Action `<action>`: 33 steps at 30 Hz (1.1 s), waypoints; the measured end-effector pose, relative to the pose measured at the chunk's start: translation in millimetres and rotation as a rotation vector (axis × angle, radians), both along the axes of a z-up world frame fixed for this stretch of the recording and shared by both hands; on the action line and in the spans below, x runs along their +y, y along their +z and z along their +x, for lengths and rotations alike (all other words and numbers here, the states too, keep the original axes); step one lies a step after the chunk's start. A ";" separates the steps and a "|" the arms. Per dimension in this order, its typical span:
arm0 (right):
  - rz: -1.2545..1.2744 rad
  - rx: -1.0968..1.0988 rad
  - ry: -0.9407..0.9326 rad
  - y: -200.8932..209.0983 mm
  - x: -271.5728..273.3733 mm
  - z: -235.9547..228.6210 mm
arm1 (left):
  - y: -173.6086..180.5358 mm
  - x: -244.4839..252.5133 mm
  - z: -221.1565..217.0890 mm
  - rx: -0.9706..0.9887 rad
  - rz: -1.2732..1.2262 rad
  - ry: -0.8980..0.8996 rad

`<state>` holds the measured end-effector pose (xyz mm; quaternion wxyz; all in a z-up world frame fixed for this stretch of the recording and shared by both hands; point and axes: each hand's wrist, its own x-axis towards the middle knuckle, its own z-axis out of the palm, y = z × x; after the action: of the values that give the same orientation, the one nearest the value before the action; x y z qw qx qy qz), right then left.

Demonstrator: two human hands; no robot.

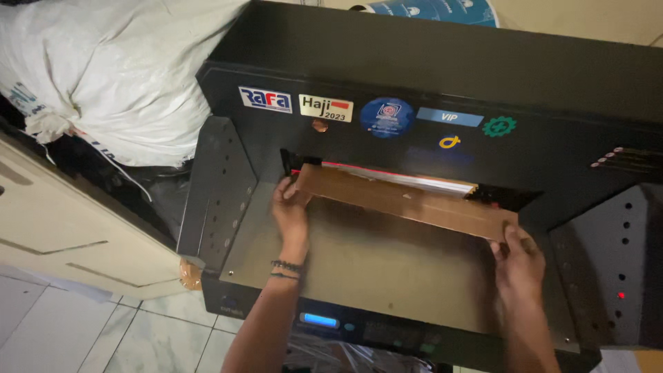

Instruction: The person places stacks of paper into a paper cutting machine, aligns them against the guide, and operates the machine to cut the paper. The person repeats this process with multiple stacks of paper.

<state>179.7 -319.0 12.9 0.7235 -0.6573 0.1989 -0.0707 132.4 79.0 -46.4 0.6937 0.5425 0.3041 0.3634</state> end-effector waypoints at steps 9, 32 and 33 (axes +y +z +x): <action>0.080 -0.117 -0.022 -24.6 5.0 39.1 | -11.1 17.1 52.9 -0.110 -0.113 -0.009; -0.134 -0.244 0.032 -51.3 23.8 70.6 | 7.4 -13.6 50.6 0.183 0.419 -0.037; -0.135 -0.243 0.028 -56.3 18.7 73.2 | 2.8 -11.1 49.2 0.182 0.419 -0.041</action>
<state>252.9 -300.3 -43.3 0.6972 -0.6939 0.0954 -0.1528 181.6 67.9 -43.5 0.5429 0.7112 0.2723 0.3539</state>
